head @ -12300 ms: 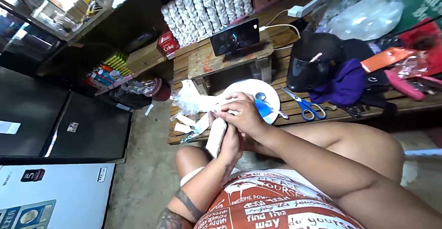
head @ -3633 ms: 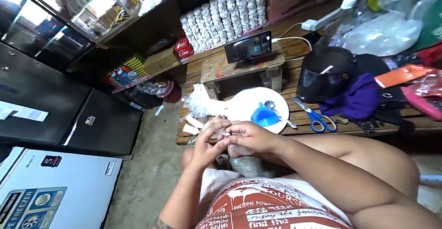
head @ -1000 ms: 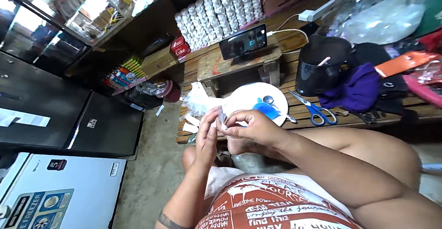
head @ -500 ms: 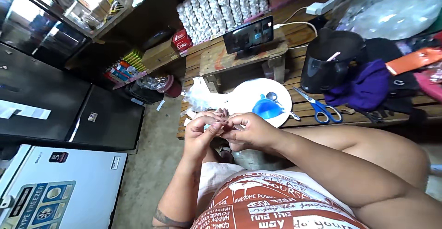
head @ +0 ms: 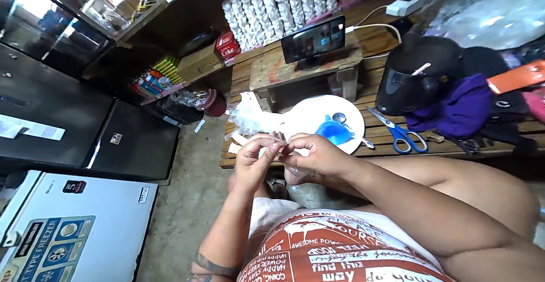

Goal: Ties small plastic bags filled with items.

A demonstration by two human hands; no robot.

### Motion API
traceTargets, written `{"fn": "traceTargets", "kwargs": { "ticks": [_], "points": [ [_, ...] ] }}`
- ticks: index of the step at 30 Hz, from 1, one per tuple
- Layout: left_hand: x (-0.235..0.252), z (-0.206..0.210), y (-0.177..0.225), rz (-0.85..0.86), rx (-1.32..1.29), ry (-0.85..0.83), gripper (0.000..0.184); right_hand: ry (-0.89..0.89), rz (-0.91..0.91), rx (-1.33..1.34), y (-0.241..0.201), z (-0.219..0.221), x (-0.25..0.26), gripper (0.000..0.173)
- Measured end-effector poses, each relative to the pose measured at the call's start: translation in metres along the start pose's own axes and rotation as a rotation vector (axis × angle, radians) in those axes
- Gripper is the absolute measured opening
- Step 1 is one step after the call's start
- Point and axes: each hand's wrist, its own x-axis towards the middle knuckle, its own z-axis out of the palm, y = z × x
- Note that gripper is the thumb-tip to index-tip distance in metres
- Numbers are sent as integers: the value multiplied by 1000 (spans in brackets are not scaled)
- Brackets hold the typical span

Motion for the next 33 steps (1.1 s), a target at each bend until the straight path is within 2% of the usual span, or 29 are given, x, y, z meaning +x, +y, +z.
{"fn": "traceTargets", "kwargs": {
  "ticks": [3, 7, 11, 13, 16, 18, 20, 22, 27, 30, 33],
  "points": [
    [-12, -1, -8, 8, 55, -38, 14, -55, -19, -126, 2, -6, 1, 13],
    [-29, -10, -20, -9, 134, -74, 15, -321, 23, -290, 8, -27, 4, 24],
    [-39, -36, -45, -230, 187, 27, 13, -254, 175, -428, 24, -31, 9, 23],
    [-39, -57, -57, -351, 203, 104, 15, -292, 277, -498, 51, -25, 11, 26],
    [-37, -93, -71, -442, 280, 201, 18, -550, 429, -457, 93, 0, 10, 34],
    [-31, -118, -76, -474, 380, 256, 22, -676, 436, -537, 116, 19, 4, 33],
    [-21, -143, -90, -475, 466, 350, 24, -671, 397, -683, 128, 30, 0, 28],
    [-10, -161, -107, -491, 538, 409, 24, -658, 409, -714, 128, 31, 2, 30],
    [-12, -164, -162, -567, 673, 329, 27, -628, 440, -623, 133, 22, 4, 33],
    [-25, -154, -191, -609, 629, 369, 28, -619, 428, -616, 133, 21, 3, 32],
    [-31, -158, -205, -633, 466, 468, 33, -617, 430, -621, 136, 23, 2, 32]
  ]
}}
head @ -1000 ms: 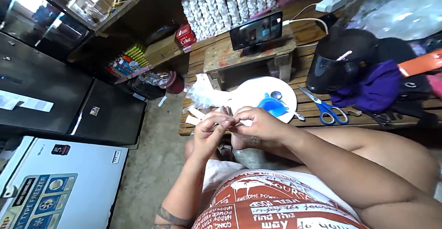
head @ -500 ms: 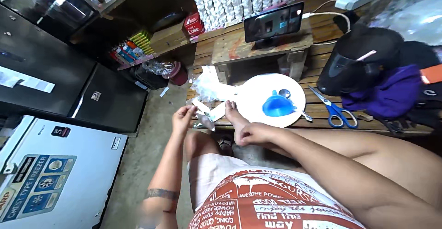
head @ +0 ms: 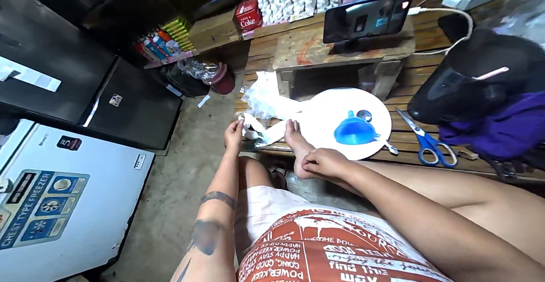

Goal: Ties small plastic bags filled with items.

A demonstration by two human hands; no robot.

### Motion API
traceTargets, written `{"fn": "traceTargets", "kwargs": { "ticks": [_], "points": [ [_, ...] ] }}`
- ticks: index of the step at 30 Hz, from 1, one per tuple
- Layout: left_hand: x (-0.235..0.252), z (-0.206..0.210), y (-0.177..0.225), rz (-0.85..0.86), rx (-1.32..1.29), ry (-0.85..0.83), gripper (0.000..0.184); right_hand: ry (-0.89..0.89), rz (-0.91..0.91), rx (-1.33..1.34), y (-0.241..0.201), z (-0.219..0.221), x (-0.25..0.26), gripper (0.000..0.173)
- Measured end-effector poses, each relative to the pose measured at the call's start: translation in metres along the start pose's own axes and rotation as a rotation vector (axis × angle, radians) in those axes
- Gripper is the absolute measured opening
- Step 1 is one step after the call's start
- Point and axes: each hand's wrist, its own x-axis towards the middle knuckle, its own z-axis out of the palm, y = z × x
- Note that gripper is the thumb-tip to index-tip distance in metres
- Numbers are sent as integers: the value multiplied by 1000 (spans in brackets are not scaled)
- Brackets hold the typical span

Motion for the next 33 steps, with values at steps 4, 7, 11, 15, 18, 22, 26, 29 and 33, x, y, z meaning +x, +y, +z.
{"fn": "traceTargets", "kwargs": {
  "ticks": [4, 7, 11, 15, 18, 22, 26, 29, 33],
  "points": [
    [2, -7, 10, -38, -131, 23, 32, 0, 21, 12, 0, -1, 1, 32],
    [11, -20, 26, 31, -189, 97, 34, 2, 41, 34, -2, -2, 0, 32],
    [6, -48, 86, 224, -208, 178, 29, 27, 32, 113, -3, -3, -5, 33],
    [-40, -54, 147, 463, -215, -54, 19, 240, -67, 335, -20, -12, -14, 36],
    [-77, -40, 167, 596, -188, -215, 18, 438, -107, 466, -44, -11, -20, 60],
    [-117, 3, 167, 612, -159, -398, 12, 498, -111, 495, -61, 1, -24, 86],
    [-128, 32, 160, 551, -294, -409, 16, 362, -130, 647, -60, -4, -29, 46],
    [-137, 36, 153, 315, -321, -565, 66, 364, -145, 805, -65, -14, -36, 38],
    [-143, 40, 138, 255, -216, -691, 38, 333, -102, 800, -68, -24, -41, 24]
  ]
}}
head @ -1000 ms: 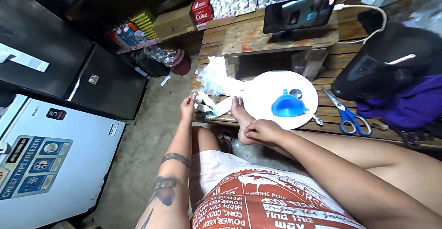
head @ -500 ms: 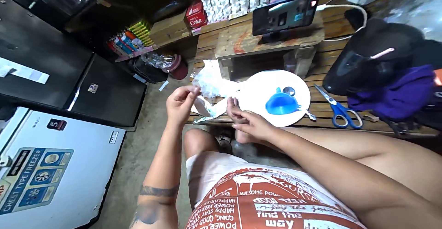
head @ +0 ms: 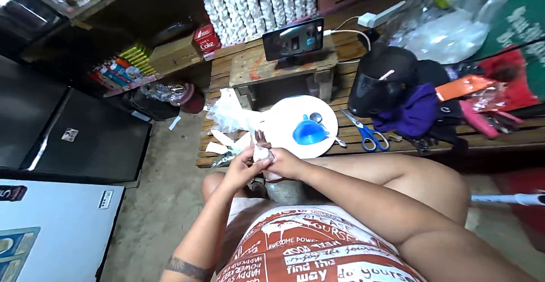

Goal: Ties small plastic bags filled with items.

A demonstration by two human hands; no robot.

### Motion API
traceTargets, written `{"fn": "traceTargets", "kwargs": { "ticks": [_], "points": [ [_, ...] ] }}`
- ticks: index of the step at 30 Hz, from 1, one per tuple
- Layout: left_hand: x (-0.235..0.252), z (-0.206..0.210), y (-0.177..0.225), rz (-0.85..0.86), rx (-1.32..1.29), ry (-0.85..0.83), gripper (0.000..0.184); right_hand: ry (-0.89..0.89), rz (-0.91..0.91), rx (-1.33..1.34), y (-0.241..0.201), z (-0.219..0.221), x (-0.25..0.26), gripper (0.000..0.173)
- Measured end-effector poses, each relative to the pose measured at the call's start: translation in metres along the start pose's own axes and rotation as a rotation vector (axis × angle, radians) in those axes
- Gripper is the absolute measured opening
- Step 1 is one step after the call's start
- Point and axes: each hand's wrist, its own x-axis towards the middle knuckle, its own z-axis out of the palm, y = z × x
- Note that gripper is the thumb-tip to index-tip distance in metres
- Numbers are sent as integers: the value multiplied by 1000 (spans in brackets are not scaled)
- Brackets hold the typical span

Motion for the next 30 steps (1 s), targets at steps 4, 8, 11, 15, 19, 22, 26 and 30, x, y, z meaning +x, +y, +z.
{"fn": "traceTargets", "kwargs": {
  "ticks": [4, 8, 11, 15, 19, 22, 26, 30],
  "points": [
    [-2, -5, 9, -61, -43, 28, 12, -58, -60, 176, 2, 4, -1, 24],
    [-6, -15, 10, -54, -89, 118, 12, -160, 15, 146, 5, 1, -1, 53],
    [-13, -44, 13, -85, -36, 217, 8, -117, 15, -72, 29, -8, 11, 84],
    [2, -96, -18, -190, 45, 506, 18, -102, 118, -571, 66, -14, 22, 91],
    [25, -147, -64, -215, 269, 740, 22, -113, 128, -943, 87, 2, 22, 85],
    [43, -162, -93, -196, 441, 865, 21, -120, 113, -1012, 87, 4, 22, 83],
    [52, -142, -134, -352, 562, 626, 36, -128, 131, -992, 85, 3, 20, 87],
    [44, -109, -168, -308, 573, 525, 34, -122, 122, -999, 86, 2, 22, 84]
  ]
}}
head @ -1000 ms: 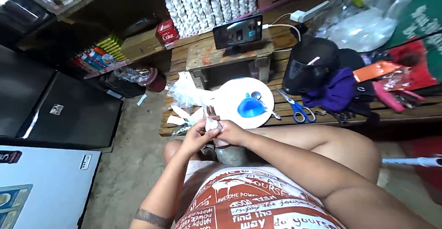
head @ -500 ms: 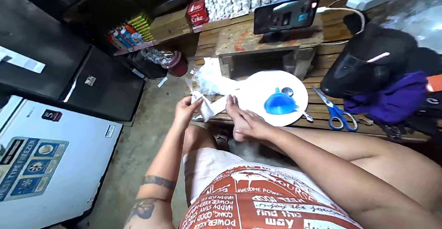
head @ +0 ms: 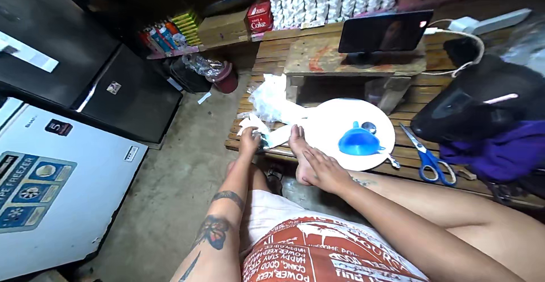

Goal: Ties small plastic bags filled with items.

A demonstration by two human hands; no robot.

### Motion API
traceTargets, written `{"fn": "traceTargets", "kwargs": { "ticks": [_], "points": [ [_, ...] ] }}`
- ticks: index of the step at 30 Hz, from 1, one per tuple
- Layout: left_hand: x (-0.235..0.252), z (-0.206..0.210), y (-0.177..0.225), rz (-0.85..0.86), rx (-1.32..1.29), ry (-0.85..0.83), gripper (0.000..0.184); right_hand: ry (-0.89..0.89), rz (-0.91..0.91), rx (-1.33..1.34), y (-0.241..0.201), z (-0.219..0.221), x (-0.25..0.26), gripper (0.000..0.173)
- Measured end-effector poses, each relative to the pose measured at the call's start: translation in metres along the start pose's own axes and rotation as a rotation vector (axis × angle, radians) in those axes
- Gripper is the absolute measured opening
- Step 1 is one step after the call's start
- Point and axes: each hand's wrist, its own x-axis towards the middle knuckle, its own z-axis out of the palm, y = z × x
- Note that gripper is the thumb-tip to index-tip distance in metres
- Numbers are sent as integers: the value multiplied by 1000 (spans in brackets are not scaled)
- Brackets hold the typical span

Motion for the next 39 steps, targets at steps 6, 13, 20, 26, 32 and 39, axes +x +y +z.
{"fn": "traceTargets", "kwargs": {
  "ticks": [6, 13, 20, 26, 32, 39],
  "points": [
    [-35, -18, -12, 207, 26, 19, 34, 71, -7, 11, 1, 1, 3, 59],
    [-80, -40, -16, 212, 113, 60, 36, 171, 9, 18, -4, 2, 0, 46],
    [-82, -39, -4, 222, 123, 61, 43, 140, 16, -108, -6, 6, -9, 63],
    [-71, -38, -2, 209, 47, 20, 43, 57, 175, -227, 0, -9, -58, 65],
    [-69, -43, -10, 212, -87, 46, 39, 53, 564, -344, 42, -64, -152, 59],
    [-65, -45, -6, 162, -172, -19, 41, -39, 109, 43, -206, -146, -151, 49]
  ]
}}
